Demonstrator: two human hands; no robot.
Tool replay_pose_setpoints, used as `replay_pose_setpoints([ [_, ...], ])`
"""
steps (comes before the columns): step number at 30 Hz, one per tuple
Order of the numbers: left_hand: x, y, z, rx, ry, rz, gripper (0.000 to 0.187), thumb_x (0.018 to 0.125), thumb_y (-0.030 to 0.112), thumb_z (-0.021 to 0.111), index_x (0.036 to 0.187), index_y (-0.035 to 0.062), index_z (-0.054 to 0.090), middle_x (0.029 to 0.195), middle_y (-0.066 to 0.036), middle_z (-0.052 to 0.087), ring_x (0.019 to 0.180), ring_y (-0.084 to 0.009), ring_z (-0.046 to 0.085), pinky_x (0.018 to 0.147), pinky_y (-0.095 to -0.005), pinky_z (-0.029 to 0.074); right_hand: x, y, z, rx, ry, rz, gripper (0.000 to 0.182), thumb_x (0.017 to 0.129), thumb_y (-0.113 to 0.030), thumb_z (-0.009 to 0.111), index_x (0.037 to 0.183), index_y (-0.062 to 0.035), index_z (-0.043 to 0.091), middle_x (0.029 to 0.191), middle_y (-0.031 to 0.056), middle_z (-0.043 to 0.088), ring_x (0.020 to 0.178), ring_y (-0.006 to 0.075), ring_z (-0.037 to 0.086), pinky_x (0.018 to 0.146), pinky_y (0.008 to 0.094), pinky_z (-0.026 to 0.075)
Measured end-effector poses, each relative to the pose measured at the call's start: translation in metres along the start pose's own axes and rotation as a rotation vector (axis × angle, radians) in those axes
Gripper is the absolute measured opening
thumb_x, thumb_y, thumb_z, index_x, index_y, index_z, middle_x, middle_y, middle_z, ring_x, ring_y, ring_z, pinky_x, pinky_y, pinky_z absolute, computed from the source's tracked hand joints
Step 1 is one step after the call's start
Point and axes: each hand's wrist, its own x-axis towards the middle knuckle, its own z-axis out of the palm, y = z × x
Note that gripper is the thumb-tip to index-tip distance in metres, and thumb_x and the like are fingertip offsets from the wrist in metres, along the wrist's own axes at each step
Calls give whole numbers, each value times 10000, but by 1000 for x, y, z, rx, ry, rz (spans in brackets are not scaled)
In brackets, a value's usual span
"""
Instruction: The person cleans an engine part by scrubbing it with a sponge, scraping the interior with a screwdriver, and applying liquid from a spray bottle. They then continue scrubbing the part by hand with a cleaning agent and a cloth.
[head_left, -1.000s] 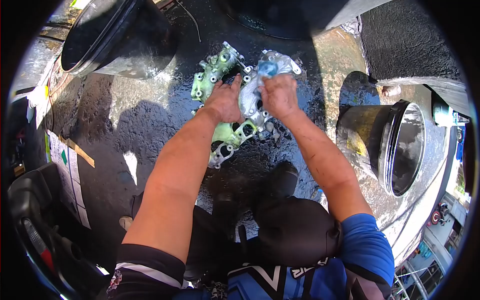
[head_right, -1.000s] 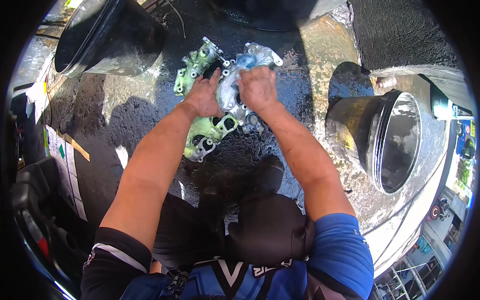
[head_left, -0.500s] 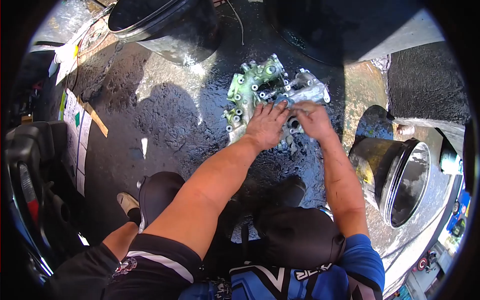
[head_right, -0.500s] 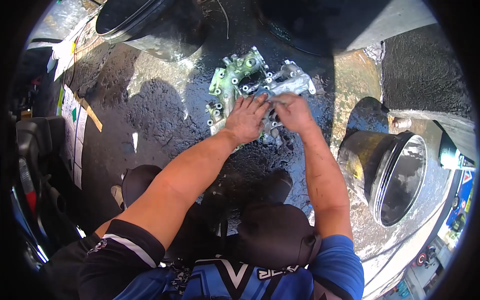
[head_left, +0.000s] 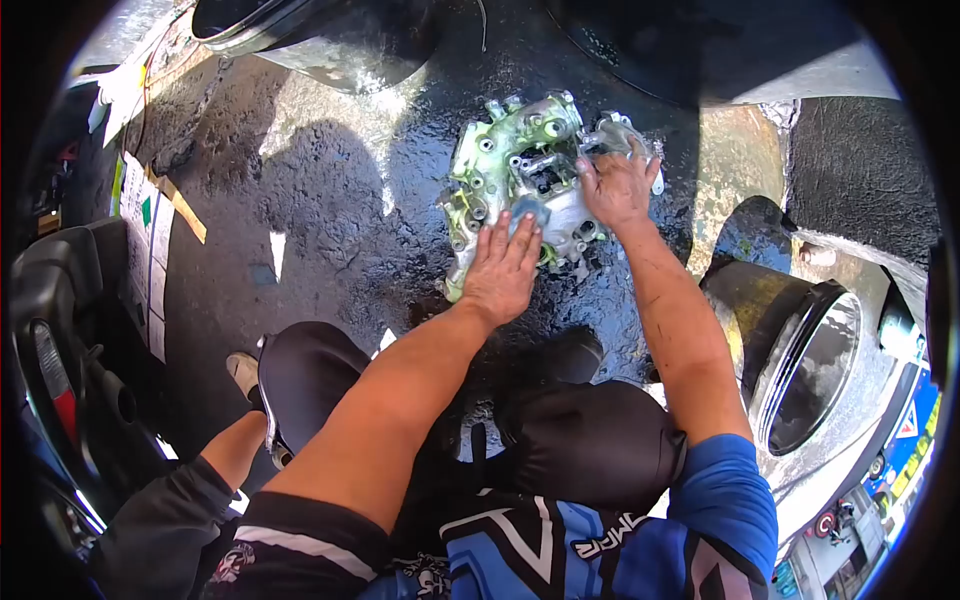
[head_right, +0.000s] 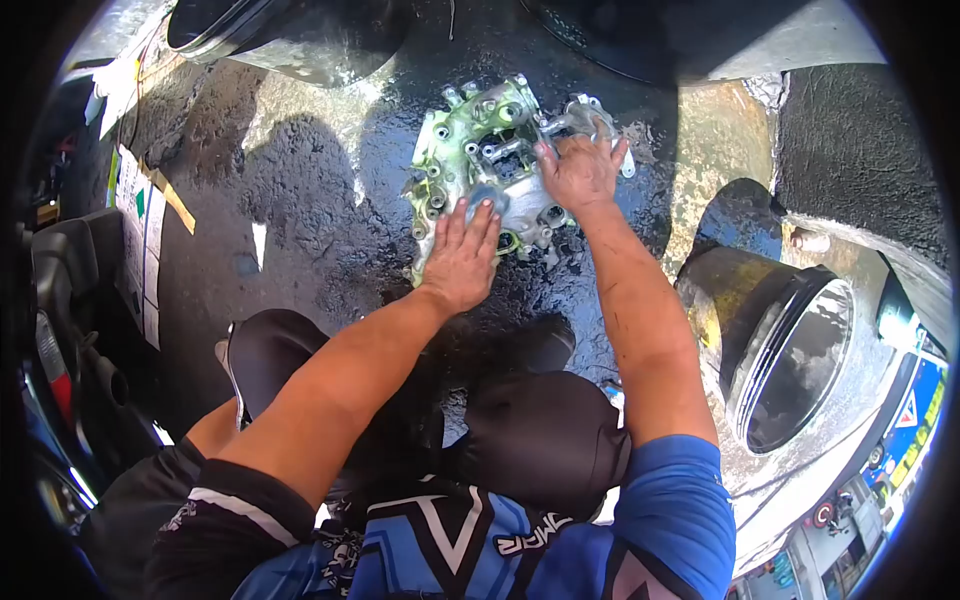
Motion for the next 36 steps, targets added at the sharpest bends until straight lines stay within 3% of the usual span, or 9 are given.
replay_pose_setpoints([
  [11, -13, 7, -5, -151, -140, -155, 653, 1020, 186, 337, 1654, 106, 203, 1747, -67, 73, 1603, -359, 47, 1272, -535, 27, 1, -24, -26, -195, -392, 88, 761, 1042, -654, 318, 1279, -33, 688, 1539, 151, 499, 1557, 424, 171, 1185, 750, 99],
  [15, -23, 6, -25, -133, -234, -232, 663, 1021, 162, 346, 1660, 107, 176, 1748, -88, 12, 1599, -389, -12, 1272, -553, 30, -40, -32, -33, -298, -522, -26, 930, 1022, -703, 290, 1557, 55, 352, 1581, 251, 420, 1552, 403, 236, 1237, 660, 75],
  [16, -22, 6, -27, -235, -231, -275, 708, 1000, 167, 413, 1666, 155, 174, 1747, -100, 4, 1590, -423, -50, 1266, -580, 18, -44, -30, -32, -264, -651, -16, 1078, 985, -766, 304, 1575, 129, 193, 1520, 302, 474, 1501, 388, 362, 1259, 576, 119],
  [20, -10, -5, -38, -468, -157, -305, 767, 954, 217, 552, 1649, 316, 241, 1743, -105, 37, 1571, -483, -71, 1220, -695, 4, -56, -18, -2, -441, -581, -151, 1243, 895, -877, 331, 1555, 168, 191, 1383, 322, 593, 1418, 384, 485, 1254, 427, 221],
  [23, -2, -6, -24, -492, -20, -320, 701, 958, 232, 562, 1614, 315, 333, 1734, -96, 97, 1581, -453, -33, 1211, -714, 9, -68, -23, 2, -292, -362, -81, 1091, 923, -815, 389, 1454, 137, 445, 1185, 271, 709, 1183, 350, 656, 1119, 425, 376],
  [27, -11, -26, 10, -338, 76, -173, 682, 932, 222, 604, 1577, 304, 401, 1694, -73, 227, 1589, -389, 70, 1227, -688, 44, -75, -10, 15, -300, -208, -118, 988, 946, -758, 414, 1406, 110, 516, 1114, 232, 735, 1088, 339, 685, 1071, 436, 393],
  [31, -46, -56, 26, -327, 244, -517, 623, 944, 162, 580, 1540, 298, 460, 1672, -87, 275, 1572, -395, 149, 1251, -610, 127, -73, -14, 15, -309, -226, -124, 980, 948, -753, 415, 1416, 102, 511, 1107, 235, 733, 1079, 336, 689, 1080, 453, 378],
  [34, -60, -82, 51, -338, 558, -510, 534, 974, 137, 535, 1502, 212, 498, 1587, -185, 397, 1496, -441, 304, 1224, -563, 239, -73, -11, 17, -303, -202, -123, 981, 935, -757, 438, 1408, 98, 519, 1074, 230, 737, 1074, 336, 689, 1069, 458, 380],
  [36, -44, -110, 49, -735, 696, -750, 500, 977, 116, 522, 1477, 130, 502, 1529, -219, 454, 1441, -459, 372, 1210, -534, 281, -73, -10, 18, -293, -188, -132, 980, 930, -756, 448, 1403, 99, 522, 1062, 231, 738, 1066, 339, 689, 1063, 457, 382],
])
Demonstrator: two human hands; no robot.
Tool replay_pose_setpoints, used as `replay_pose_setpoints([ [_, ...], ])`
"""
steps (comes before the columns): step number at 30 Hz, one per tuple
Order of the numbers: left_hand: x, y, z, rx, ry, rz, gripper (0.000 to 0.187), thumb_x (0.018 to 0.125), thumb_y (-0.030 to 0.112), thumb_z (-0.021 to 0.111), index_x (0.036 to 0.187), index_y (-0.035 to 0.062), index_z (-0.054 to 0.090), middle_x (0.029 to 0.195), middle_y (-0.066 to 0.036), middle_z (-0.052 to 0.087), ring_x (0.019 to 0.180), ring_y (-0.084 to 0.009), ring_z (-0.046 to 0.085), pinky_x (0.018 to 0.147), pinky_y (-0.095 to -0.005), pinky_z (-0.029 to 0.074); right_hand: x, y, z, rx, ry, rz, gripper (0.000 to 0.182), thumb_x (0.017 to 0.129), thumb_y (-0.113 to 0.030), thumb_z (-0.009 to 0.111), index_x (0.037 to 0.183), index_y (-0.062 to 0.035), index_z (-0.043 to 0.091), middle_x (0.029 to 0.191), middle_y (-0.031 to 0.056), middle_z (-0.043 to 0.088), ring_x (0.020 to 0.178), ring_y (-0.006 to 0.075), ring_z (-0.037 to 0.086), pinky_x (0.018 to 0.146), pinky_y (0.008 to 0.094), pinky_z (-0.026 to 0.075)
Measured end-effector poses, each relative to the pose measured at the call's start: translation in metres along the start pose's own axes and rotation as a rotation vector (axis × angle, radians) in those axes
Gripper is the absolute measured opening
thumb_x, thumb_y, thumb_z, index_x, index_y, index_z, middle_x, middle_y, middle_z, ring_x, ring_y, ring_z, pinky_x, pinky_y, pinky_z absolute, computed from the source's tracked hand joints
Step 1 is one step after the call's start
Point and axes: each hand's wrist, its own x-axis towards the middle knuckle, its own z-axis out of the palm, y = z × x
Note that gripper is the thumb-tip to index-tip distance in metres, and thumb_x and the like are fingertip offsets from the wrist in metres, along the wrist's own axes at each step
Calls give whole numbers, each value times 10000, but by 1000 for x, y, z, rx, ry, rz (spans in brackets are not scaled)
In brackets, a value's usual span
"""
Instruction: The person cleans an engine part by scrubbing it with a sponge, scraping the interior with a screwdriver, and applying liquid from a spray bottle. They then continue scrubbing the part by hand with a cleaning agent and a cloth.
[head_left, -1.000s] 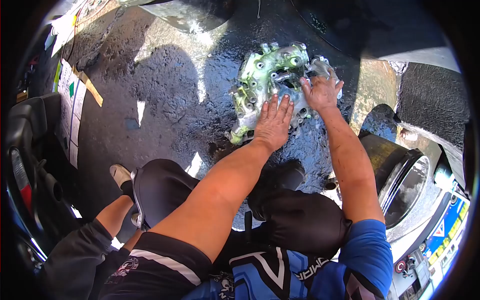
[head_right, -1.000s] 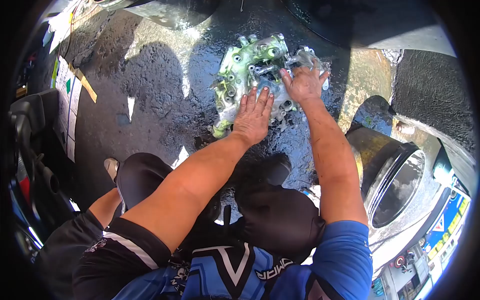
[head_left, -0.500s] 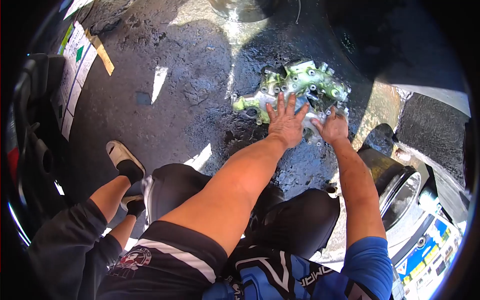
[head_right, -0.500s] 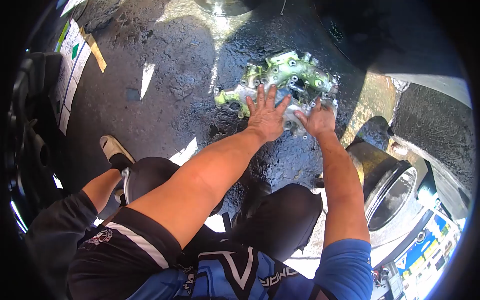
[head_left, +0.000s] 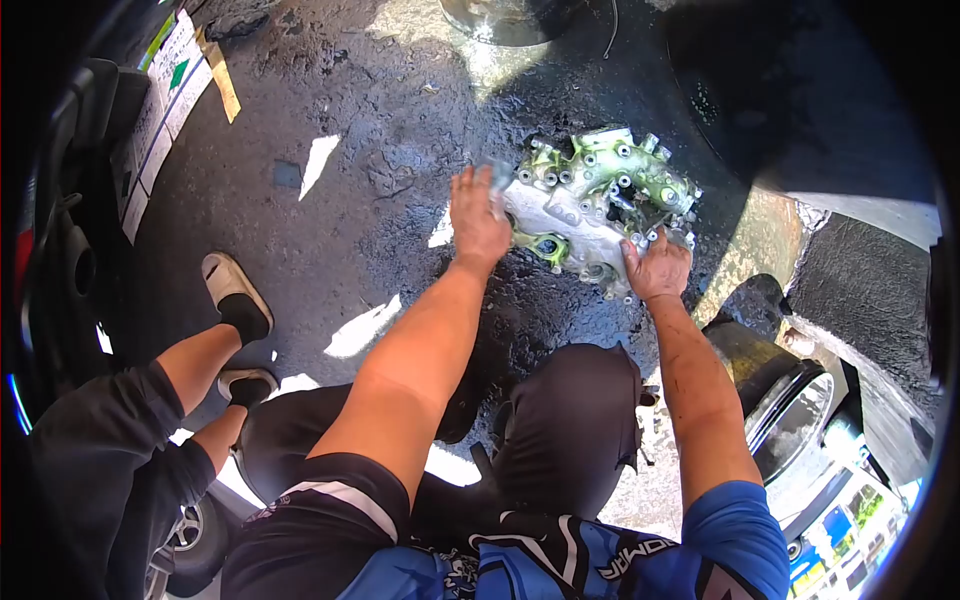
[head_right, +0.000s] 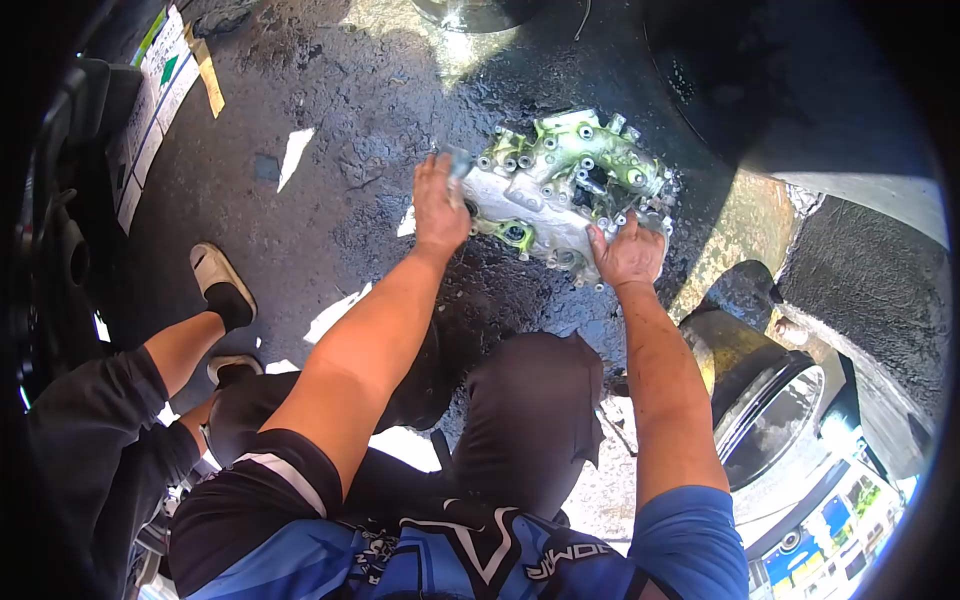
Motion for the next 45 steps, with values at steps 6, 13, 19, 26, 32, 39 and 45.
replay_pose_setpoints([
  [6, -38, -11, 24, -40, 232, -81, 510, 1020, 126, 461, 1502, -37, 424, 1539, -307, 420, 1467, -465, 350, 1232, -491, 272, -1, 2, 7, -34, 71, -36, 955, 945, -731, 436, 1400, 104, 525, 1017, 228, 740, 1021, 340, 695, 1044, 451, 393],
  [13, 2, -54, 9, 128, 256, 35, 420, 928, 71, 500, 1328, -2, 604, 1114, -238, 690, 1115, -402, 625, 1025, -451, 480, -1, 2, 7, -26, 48, -23, 963, 945, -746, 422, 1411, 90, 524, 1025, 236, 738, 1028, 344, 694, 1037, 458, 397],
  [19, -55, -79, 63, -82, 442, -435, 402, 921, 110, 486, 1269, -17, 644, 1014, -278, 708, 972, -475, 683, 910, -499, 540, -1, -1, 5, -29, 60, -25, 956, 944, -750, 424, 1404, 82, 529, 1021, 219, 737, 1020, 343, 688, 1033, 450, 390],
  [26, -18, -9, 11, -272, 397, -406, 363, 895, 92, 562, 1235, -13, 632, 1026, -215, 703, 921, -373, 678, 893, -420, 525, -6, -1, 1, 12, 40, -15, 919, 955, -714, 449, 1388, 92, 538, 1070, 261, 718, 1056, 364, 675, 1028, 458, 397],
  [32, -80, -37, 51, 97, 316, 26, 342, 806, 31, 692, 1148, 39, 688, 1072, -219, 620, 1049, -433, 589, 913, -499, 494, -1, -6, -9, -10, 2, -16, 908, 959, -702, 456, 1369, 103, 550, 1076, 249, 726, 1030, 366, 686, 1021, 466, 406],
  [39, -64, -46, 5, 408, -67, 77, 470, 806, 29, 662, 1273, 78, 670, 1057, -190, 608, 973, -390, 616, 876, -474, 526, -5, 2, 7, 15, 103, -21, 926, 935, -732, 472, 1369, 81, 563, 1019, 209, 744, 1005, 333, 695, 1021, 449, 403],
  [45, -57, -31, 20, 93, 29, 211, 416, 828, 43, 635, 1240, 46, 693, 1112, -240, 648, 1068, -440, 618, 964, -470, 513, -3, -1, 2, 23, 82, -25, 916, 938, -723, 468, 1360, 84, 567, 1009, 220, 742, 1002, 342, 696, 1016, 453, 406],
])
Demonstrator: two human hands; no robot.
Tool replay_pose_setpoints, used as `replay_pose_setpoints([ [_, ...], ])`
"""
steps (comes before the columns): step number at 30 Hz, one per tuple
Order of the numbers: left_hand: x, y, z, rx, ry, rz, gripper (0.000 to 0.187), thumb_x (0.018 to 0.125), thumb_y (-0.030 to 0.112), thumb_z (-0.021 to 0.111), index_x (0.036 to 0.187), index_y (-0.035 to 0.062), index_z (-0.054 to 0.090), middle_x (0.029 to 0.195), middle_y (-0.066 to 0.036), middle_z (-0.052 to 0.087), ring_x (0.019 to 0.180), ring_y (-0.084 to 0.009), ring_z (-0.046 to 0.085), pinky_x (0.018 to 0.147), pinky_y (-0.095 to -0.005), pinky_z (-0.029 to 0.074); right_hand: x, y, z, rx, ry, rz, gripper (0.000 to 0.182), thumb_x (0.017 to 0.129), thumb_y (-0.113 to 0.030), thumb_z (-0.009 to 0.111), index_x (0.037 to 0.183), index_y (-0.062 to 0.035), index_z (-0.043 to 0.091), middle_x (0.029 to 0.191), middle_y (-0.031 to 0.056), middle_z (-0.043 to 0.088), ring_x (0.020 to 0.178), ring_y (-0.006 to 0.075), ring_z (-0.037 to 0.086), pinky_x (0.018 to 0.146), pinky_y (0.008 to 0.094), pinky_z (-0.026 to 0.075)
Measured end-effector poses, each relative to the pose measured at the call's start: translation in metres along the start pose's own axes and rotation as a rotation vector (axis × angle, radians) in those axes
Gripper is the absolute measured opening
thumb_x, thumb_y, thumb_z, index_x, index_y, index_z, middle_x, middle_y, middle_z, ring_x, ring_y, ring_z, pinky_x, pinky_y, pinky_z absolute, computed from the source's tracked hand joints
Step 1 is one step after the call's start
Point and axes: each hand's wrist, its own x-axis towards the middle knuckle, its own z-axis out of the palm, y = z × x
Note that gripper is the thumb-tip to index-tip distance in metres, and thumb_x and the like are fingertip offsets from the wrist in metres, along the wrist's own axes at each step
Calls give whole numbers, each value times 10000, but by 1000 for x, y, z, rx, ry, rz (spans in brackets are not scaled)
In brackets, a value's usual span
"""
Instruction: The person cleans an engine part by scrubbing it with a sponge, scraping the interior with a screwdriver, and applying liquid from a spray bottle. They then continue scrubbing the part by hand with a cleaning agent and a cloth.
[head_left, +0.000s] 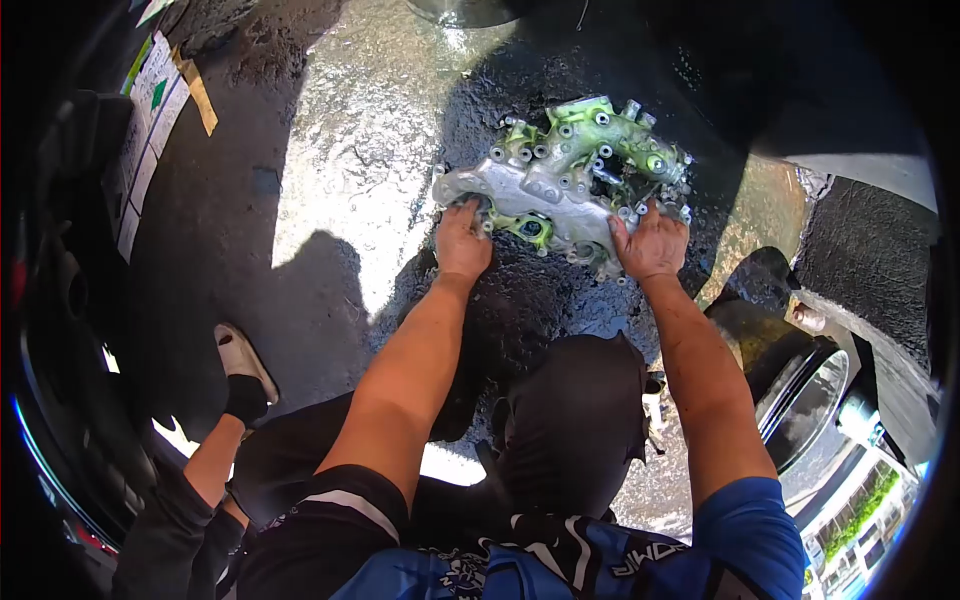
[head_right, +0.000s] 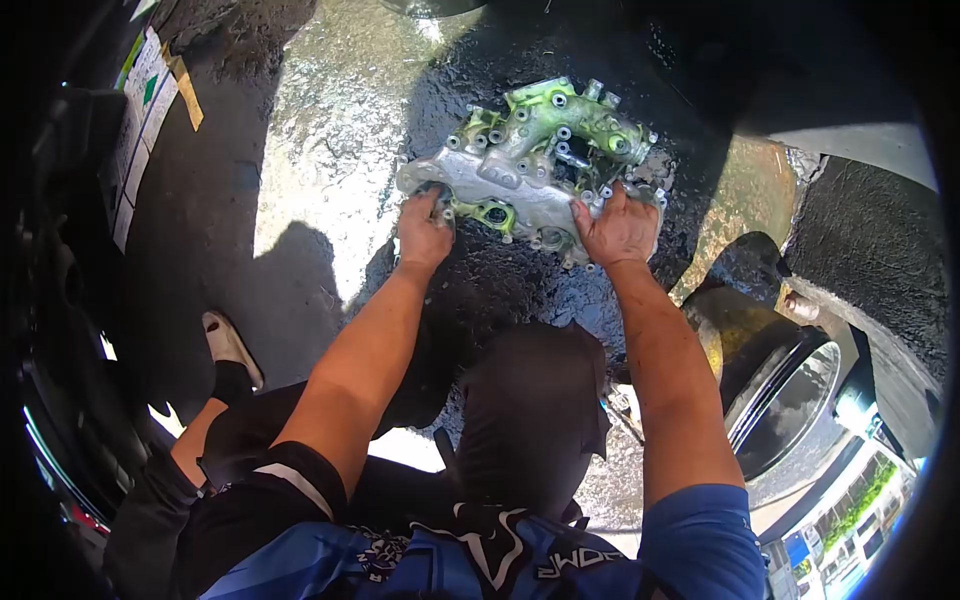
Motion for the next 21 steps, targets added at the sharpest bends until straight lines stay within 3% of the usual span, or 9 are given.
replay_pose_setpoints([
  [5, -7, -15, -13, 14, -283, -84, 426, 838, 23, 647, 1262, 5, 683, 1142, -246, 669, 1045, -433, 642, 932, -457, 530, -1, 2, 5, 36, 52, -3, 909, 932, -729, 480, 1357, 71, 570, 987, 197, 747, 994, 339, 698, 1011, 457, 407],
  [8, -37, -7, 15, -101, -176, -346, 379, 895, 54, 659, 1265, -30, 671, 1160, -233, 689, 1042, -373, 683, 924, -399, 535, -1, -3, -7, 32, -22, 24, 906, 932, -728, 485, 1358, 66, 573, 1000, 196, 746, 1001, 337, 696, 1006, 455, 409],
  [9, -41, -11, 55, -267, 69, -492, 353, 932, 72, 681, 1256, -63, 646, 1134, -186, 712, 995, -268, 702, 900, -340, 534, -2, -2, -6, 37, -8, 24, 909, 931, -729, 485, 1364, 66, 569, 1007, 198, 745, 1007, 335, 694, 1010, 454, 406],
  [12, -64, 42, 73, -655, 45, -834, 341, 932, 69, 708, 1233, -69, 623, 1114, -136, 705, 980, -197, 674, 894, -311, 525, -1, -1, -1, 38, 14, 16, 921, 931, -732, 484, 1383, 67, 558, 1028, 201, 742, 1024, 328, 690, 1021, 450, 396],
  [14, -92, 70, 87, -741, -4, -760, 301, 930, 59, 699, 1208, -25, 623, 1091, -99, 683, 981, -176, 656, 885, -313, 531, -2, -1, 2, 25, 8, 21, 929, 931, -733, 482, 1396, 69, 549, 1040, 202, 741, 1036, 324, 687, 1029, 450, 388],
  [18, -65, 82, 29, -212, 87, -164, 304, 897, -3, 641, 1201, -21, 623, 1086, -190, 633, 1007, -330, 642, 918, -402, 513, -1, -4, -12, 46, -62, 48, 929, 935, -735, 474, 1393, 70, 553, 1042, 200, 740, 1038, 318, 685, 1033, 450, 382],
  [20, -34, 82, -3, -167, 221, 37, 398, 833, -31, 626, 1230, -3, 634, 1105, -247, 603, 1040, -425, 603, 931, -459, 500, -3, -1, -4, 64, -27, 34, 921, 938, -741, 461, 1406, 48, 551, 1053, 200, 738, 1047, 316, 683, 1036, 450, 379],
  [21, -22, 71, -4, -79, 168, 38, 419, 821, -28, 633, 1238, 4, 638, 1119, -250, 600, 1049, -430, 597, 934, -464, 500, -4, 0, -1, 74, -1, 29, 920, 937, -743, 459, 1409, 41, 551, 1054, 200, 738, 1049, 316, 682, 1037, 451, 378],
])
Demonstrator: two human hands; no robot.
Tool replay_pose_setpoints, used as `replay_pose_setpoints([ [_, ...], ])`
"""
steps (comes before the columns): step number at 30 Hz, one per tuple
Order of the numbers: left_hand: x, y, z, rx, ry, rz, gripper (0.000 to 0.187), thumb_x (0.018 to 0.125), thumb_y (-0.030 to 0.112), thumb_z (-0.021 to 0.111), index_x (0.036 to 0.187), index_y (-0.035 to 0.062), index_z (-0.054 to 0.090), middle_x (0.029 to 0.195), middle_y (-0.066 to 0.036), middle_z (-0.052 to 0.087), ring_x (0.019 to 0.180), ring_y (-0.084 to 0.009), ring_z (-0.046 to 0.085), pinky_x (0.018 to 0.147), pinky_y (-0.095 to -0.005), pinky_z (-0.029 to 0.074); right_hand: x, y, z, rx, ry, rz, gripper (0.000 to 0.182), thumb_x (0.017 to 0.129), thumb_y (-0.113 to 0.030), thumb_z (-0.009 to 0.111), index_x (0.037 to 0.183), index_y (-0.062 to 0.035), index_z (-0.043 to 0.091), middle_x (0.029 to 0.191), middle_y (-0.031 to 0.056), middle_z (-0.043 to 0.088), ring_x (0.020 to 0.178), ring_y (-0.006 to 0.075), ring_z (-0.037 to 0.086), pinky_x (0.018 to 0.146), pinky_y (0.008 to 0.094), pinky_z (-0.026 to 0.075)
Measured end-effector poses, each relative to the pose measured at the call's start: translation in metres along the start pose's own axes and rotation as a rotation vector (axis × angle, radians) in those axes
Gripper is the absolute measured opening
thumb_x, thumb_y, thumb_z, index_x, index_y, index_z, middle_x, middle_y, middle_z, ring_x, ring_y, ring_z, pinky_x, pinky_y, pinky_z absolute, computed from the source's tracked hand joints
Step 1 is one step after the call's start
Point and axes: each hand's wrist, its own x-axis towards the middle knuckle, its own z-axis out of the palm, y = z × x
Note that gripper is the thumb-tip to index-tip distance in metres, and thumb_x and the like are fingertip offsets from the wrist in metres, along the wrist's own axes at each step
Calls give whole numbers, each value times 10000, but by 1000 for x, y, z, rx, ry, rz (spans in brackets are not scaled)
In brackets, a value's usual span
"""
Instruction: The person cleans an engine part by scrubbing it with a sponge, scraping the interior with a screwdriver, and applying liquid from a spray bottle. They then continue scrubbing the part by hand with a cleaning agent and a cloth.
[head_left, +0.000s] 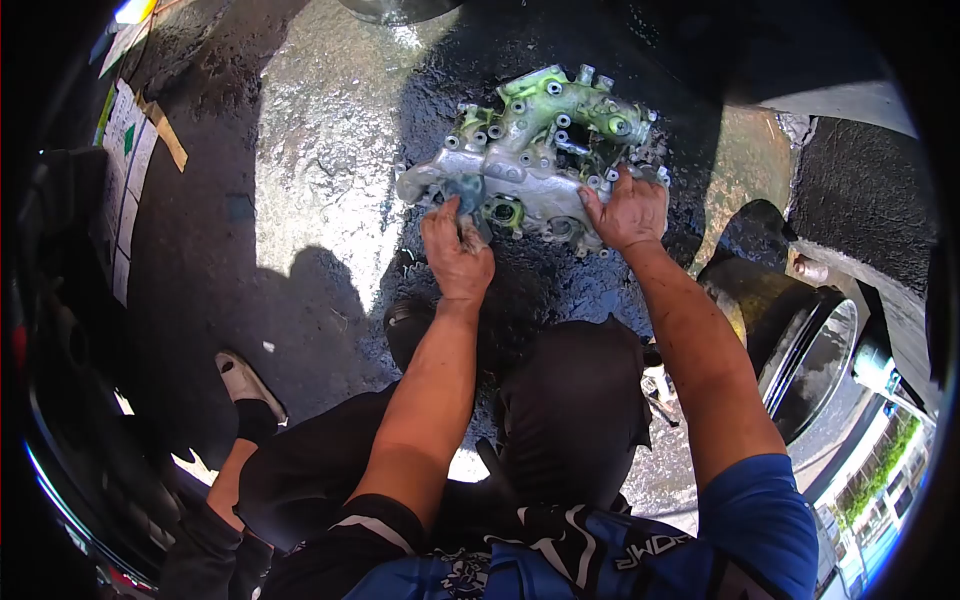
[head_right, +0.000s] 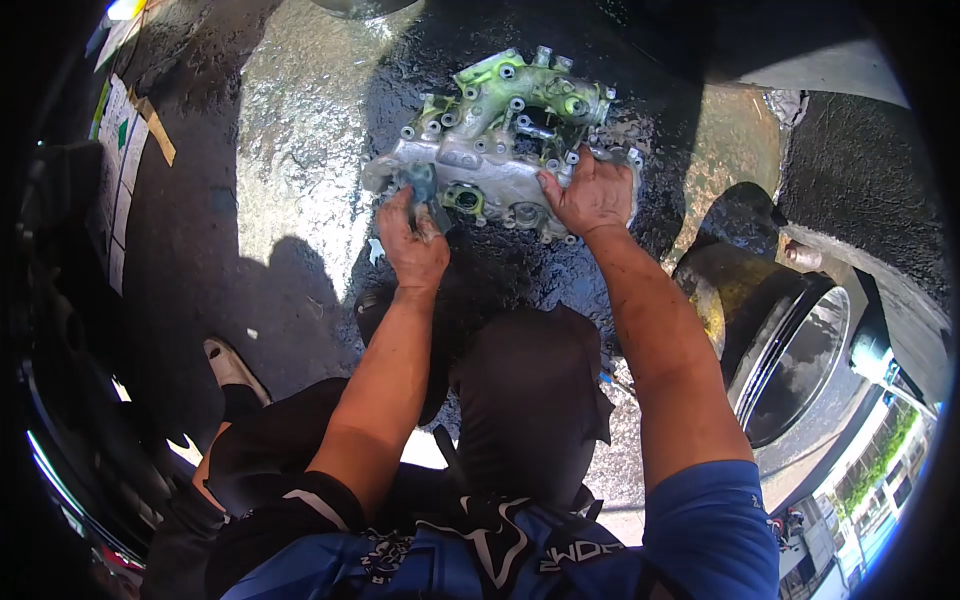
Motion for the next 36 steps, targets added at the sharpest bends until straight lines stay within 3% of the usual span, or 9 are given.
replay_pose_setpoints([
  [5, 2, -23, 2, 256, -184, 53, 472, 770, -6, 656, 1240, 33, 662, 1086, -249, 604, 1062, -451, 569, 934, -519, 480, 2, -2, -6, 6, -44, 34, 915, 934, -752, 452, 1411, 23, 554, 1049, 199, 737, 1049, 318, 680, 1036, 449, 379],
  [9, -55, -39, 14, 252, -307, -208, 478, 782, 5, 662, 1259, 38, 650, 1085, -236, 608, 1063, -431, 593, 932, -506, 500, 3, 0, -8, 30, -64, 28, 919, 935, -753, 446, 1409, 27, 550, 1043, 186, 741, 1042, 324, 681, 1029, 451, 381],
  [10, -54, -40, 21, 164, -238, -145, 456, 795, 7, 660, 1251, 31, 655, 1067, -238, 621, 1056, -433, 596, 936, -506, 501, 0, 1, -2, 37, 58, -11, 861, 925, -707, 527, 1330, 48, 607, 952, 200, 737, 935, 331, 698, 976, 443, 429],
  [15, -44, -1, 32, -28, -152, 38, 463, 825, -1, 631, 1286, 42, 636, 1090, -227, 604, 1027, -430, 613, 896, -499, 526, 0, 1, -5, 44, 1, 7, 905, 925, -746, 477, 1374, 32, 584, 1048, 190, 740, 1025, 321, 680, 995, 437, 400],
  [20, -22, -7, 37, 346, -580, -199, 509, 863, 100, 626, 1371, 70, 618, 1165, -283, 592, 1057, -464, 623, 926, -500, 528, 2, 1, -6, 62, 16, -5, 902, 929, -736, 476, 1387, 35, 577, 1010, 178, 746, 1014, 326, 681, 996, 445, 397],
  [24, -44, -29, 3, 288, -536, -321, 497, 849, 61, 633, 1345, 51, 626, 1173, -278, 600, 1112, -468, 613, 970, -490, 514, 1, 2, -6, 75, 33, -1, 903, 923, -731, 492, 1378, 44, 579, 994, 186, 748, 987, 334, 690, 995, 448, 400],
  [28, -37, -10, 26, -99, -334, -38, 469, 831, 17, 614, 1299, 18, 628, 1189, -253, 617, 1103, -465, 601, 988, -499, 498, 1, 5, -2, 98, 61, -13, 903, 920, -726, 502, 1370, 53, 582, 978, 171, 753, 972, 329, 695, 991, 447, 405],
  [32, -19, -14, 55, 148, -515, -12, 494, 866, 78, 623, 1349, -20, 589, 1280, -282, 595, 1164, -467, 585, 1021, -479, 485, 0, 3, -3, 109, 32, -5, 905, 919, -726, 503, 1371, 54, 583, 976, 156, 756, 975, 316, 696, 995, 444, 406],
  [36, -2, 14, 31, 71, -709, -197, 592, 871, 146, 651, 1419, -45, 536, 1334, -305, 577, 1216, -473, 576, 1050, -470, 480, 2, 3, -8, 80, 6, 10, 904, 926, -730, 492, 1380, 45, 580, 989, 155, 758, 978, 298, 698, 1007, 449, 400],
])
